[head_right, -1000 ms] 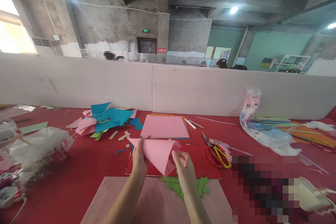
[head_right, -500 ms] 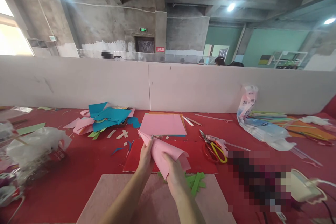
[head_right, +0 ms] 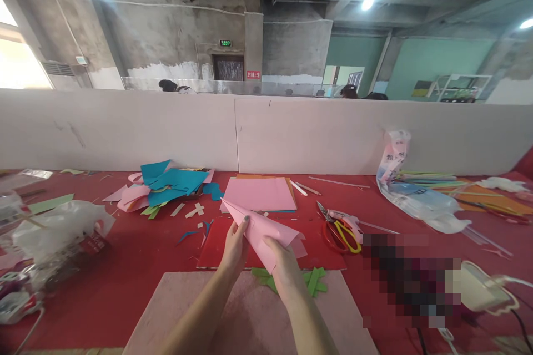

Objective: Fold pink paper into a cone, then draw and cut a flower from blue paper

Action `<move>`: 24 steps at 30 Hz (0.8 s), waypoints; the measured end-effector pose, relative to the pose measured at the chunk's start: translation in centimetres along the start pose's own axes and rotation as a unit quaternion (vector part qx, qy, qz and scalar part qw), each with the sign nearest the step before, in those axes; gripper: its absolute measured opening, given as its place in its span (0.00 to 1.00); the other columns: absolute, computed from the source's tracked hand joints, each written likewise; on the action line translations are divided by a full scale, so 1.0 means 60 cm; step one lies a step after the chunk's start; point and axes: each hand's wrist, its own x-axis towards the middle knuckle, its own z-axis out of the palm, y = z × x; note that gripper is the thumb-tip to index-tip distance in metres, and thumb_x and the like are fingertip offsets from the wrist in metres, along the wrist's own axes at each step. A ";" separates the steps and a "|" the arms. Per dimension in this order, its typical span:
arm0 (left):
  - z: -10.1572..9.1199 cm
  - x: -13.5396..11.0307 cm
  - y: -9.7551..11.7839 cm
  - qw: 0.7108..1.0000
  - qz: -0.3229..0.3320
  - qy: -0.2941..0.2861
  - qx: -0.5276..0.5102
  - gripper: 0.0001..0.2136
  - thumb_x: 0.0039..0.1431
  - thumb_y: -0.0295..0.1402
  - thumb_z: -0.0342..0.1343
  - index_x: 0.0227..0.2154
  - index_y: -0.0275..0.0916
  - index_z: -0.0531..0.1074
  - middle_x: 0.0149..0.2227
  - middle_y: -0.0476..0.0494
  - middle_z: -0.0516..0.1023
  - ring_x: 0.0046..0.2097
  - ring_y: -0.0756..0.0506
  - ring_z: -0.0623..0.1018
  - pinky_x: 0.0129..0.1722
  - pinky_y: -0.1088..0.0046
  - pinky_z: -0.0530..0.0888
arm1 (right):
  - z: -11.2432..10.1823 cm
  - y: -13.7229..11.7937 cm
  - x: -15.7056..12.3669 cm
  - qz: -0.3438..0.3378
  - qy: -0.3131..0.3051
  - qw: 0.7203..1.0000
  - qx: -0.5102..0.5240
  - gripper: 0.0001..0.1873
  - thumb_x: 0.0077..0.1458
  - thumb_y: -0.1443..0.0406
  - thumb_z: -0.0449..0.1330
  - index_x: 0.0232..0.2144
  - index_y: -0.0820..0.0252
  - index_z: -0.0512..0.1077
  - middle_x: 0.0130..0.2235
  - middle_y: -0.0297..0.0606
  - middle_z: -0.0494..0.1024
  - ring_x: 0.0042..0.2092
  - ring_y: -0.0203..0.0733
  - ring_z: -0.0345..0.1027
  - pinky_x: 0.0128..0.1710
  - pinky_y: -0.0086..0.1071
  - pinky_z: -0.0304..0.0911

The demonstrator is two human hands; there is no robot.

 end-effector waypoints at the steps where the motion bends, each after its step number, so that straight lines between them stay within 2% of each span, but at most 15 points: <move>1: -0.001 0.000 0.000 1.000 0.000 0.005 0.000 0.18 0.50 0.37 0.59 0.42 0.32 0.70 0.47 0.33 0.73 0.51 0.38 0.70 0.51 0.63 0.66 | 0.001 0.000 0.000 0.003 -0.007 1.000 -0.007 0.25 0.32 0.63 0.67 0.38 0.63 0.72 0.36 0.41 0.78 0.45 0.52 0.68 0.46 0.40 0.63; 5: -0.002 0.002 -0.001 0.999 -0.002 0.034 -0.001 0.18 0.48 0.37 0.60 0.41 0.33 0.70 0.47 0.35 0.73 0.51 0.38 0.70 0.49 0.64 0.67 | 0.002 0.001 -0.001 -0.008 -0.030 0.999 -0.010 0.25 0.33 0.63 0.66 0.38 0.64 0.72 0.38 0.41 0.78 0.45 0.52 0.68 0.46 0.40 0.63; 11: -0.005 0.003 -0.002 0.999 -0.005 0.050 0.018 0.20 0.44 0.38 0.62 0.40 0.34 0.71 0.45 0.35 0.74 0.50 0.38 0.71 0.48 0.64 0.68 | -0.004 0.005 0.004 -0.015 -0.011 0.999 -0.030 0.26 0.32 0.63 0.67 0.39 0.64 0.72 0.37 0.40 0.78 0.45 0.52 0.69 0.45 0.40 0.64; 13: -0.003 0.001 0.001 0.999 -0.010 0.042 0.019 0.21 0.45 0.39 0.62 0.41 0.33 0.71 0.45 0.34 0.74 0.49 0.37 0.71 0.48 0.64 0.68 | -0.006 0.004 0.006 -0.010 -0.020 0.999 -0.027 0.25 0.33 0.63 0.66 0.39 0.63 0.72 0.39 0.40 0.78 0.47 0.51 0.68 0.46 0.39 0.64; 18: 0.004 -0.007 0.008 0.999 -0.008 -0.031 0.021 0.21 0.47 0.37 0.61 0.44 0.33 0.70 0.48 0.32 0.71 0.50 0.37 0.70 0.48 0.63 0.68 | -0.010 -0.002 0.005 -0.005 -0.050 0.999 -0.016 0.22 0.36 0.62 0.65 0.38 0.63 0.73 0.41 0.40 0.77 0.49 0.49 0.66 0.47 0.37 0.63; 24: -0.002 -0.001 -0.003 0.998 0.024 -0.021 0.048 0.22 0.45 0.33 0.63 0.45 0.34 0.69 0.47 0.33 0.73 0.48 0.37 0.72 0.49 0.61 0.68 | -0.022 0.003 0.012 -0.008 -0.026 0.999 -0.028 0.21 0.36 0.62 0.66 0.37 0.64 0.73 0.37 0.39 0.78 0.45 0.49 0.69 0.44 0.37 0.64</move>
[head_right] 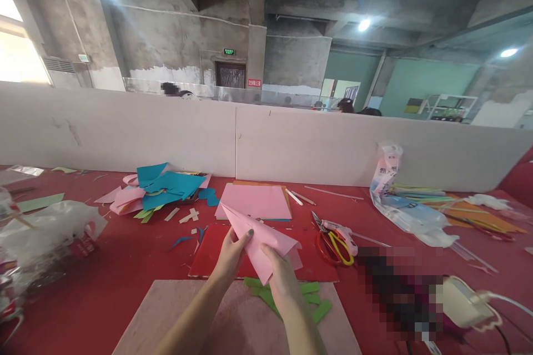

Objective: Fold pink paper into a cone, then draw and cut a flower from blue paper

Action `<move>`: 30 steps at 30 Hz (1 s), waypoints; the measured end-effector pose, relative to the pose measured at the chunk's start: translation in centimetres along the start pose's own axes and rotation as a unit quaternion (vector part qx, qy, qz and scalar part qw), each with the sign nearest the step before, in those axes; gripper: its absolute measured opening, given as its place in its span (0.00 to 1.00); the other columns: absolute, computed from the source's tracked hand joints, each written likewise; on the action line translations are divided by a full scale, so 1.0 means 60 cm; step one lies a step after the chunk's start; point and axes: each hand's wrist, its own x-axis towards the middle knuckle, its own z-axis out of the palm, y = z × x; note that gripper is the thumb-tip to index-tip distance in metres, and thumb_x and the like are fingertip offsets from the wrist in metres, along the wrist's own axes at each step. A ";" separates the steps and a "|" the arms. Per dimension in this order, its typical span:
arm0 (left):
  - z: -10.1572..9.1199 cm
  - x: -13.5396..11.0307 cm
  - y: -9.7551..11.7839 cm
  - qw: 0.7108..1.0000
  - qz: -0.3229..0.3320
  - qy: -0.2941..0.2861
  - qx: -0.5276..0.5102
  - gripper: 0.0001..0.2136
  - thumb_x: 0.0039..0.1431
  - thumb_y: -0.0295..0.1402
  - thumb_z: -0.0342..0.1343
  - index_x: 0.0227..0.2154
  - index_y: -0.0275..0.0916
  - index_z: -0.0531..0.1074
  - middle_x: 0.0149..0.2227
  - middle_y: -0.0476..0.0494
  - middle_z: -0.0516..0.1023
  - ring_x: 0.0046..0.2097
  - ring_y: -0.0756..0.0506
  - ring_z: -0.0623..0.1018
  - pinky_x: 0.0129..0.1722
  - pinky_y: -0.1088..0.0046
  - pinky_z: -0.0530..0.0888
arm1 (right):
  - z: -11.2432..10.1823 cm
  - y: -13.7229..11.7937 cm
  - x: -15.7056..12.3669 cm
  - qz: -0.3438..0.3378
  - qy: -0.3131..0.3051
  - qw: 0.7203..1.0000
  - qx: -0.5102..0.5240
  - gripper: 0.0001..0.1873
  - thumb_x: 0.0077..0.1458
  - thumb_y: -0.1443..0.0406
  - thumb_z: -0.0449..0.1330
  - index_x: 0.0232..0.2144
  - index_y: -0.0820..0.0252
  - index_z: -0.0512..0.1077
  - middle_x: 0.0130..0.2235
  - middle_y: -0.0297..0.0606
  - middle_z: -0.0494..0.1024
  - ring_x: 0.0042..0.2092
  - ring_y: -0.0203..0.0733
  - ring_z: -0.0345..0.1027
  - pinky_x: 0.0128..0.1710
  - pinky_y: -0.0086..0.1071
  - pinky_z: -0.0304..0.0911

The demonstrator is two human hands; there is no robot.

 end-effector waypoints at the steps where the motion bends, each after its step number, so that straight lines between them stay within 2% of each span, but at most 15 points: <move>1: -0.002 0.002 -0.002 1.000 0.003 0.002 0.003 0.22 0.45 0.33 0.63 0.45 0.34 0.69 0.47 0.33 0.73 0.48 0.38 0.72 0.49 0.61 0.67 | -0.001 0.001 0.001 0.000 0.001 1.000 0.002 0.21 0.36 0.62 0.66 0.36 0.64 0.73 0.36 0.39 0.78 0.44 0.49 0.69 0.43 0.37 0.64; 6: -0.004 0.003 -0.002 1.000 -0.004 -0.011 0.007 0.23 0.46 0.33 0.62 0.46 0.33 0.68 0.48 0.32 0.72 0.50 0.37 0.71 0.49 0.61 0.67 | 0.002 0.002 -0.001 0.006 -0.013 0.999 0.029 0.22 0.35 0.62 0.66 0.37 0.63 0.73 0.36 0.38 0.79 0.43 0.49 0.70 0.43 0.38 0.65; 10: -0.003 -0.003 0.009 0.999 -0.032 -0.019 -0.025 0.22 0.51 0.37 0.58 0.48 0.34 0.67 0.50 0.32 0.70 0.52 0.37 0.69 0.49 0.62 0.67 | 0.004 0.001 -0.001 0.009 -0.010 0.999 0.039 0.22 0.35 0.62 0.66 0.38 0.62 0.72 0.36 0.38 0.78 0.45 0.49 0.69 0.44 0.38 0.64; 13: -0.003 -0.003 0.014 0.999 -0.037 -0.002 -0.034 0.21 0.51 0.40 0.57 0.46 0.34 0.68 0.49 0.32 0.71 0.52 0.37 0.69 0.49 0.63 0.67 | 0.004 0.001 -0.002 0.009 -0.013 0.999 0.045 0.24 0.35 0.63 0.66 0.39 0.63 0.71 0.36 0.39 0.78 0.44 0.49 0.69 0.44 0.39 0.64; 22: -0.005 0.007 0.011 0.998 -0.013 0.054 -0.016 0.18 0.46 0.37 0.62 0.39 0.34 0.71 0.44 0.35 0.75 0.49 0.37 0.72 0.49 0.62 0.67 | 0.008 0.001 -0.006 0.004 -0.035 0.999 0.032 0.25 0.36 0.63 0.66 0.41 0.62 0.70 0.36 0.38 0.78 0.44 0.48 0.69 0.44 0.37 0.64; 27: -0.002 0.003 0.016 0.998 -0.028 0.057 -0.019 0.19 0.45 0.37 0.62 0.41 0.35 0.71 0.44 0.36 0.75 0.48 0.38 0.73 0.49 0.63 0.67 | 0.011 -0.002 -0.013 0.023 -0.016 0.999 0.039 0.23 0.34 0.63 0.67 0.37 0.61 0.72 0.35 0.37 0.78 0.44 0.49 0.70 0.44 0.38 0.64; 30: 0.001 0.001 0.017 0.997 -0.040 0.062 -0.019 0.20 0.45 0.37 0.62 0.42 0.35 0.71 0.43 0.36 0.76 0.47 0.39 0.73 0.48 0.64 0.68 | 0.015 -0.013 -0.024 0.043 -0.037 0.997 0.055 0.23 0.35 0.62 0.66 0.37 0.62 0.72 0.36 0.39 0.78 0.45 0.49 0.69 0.45 0.38 0.64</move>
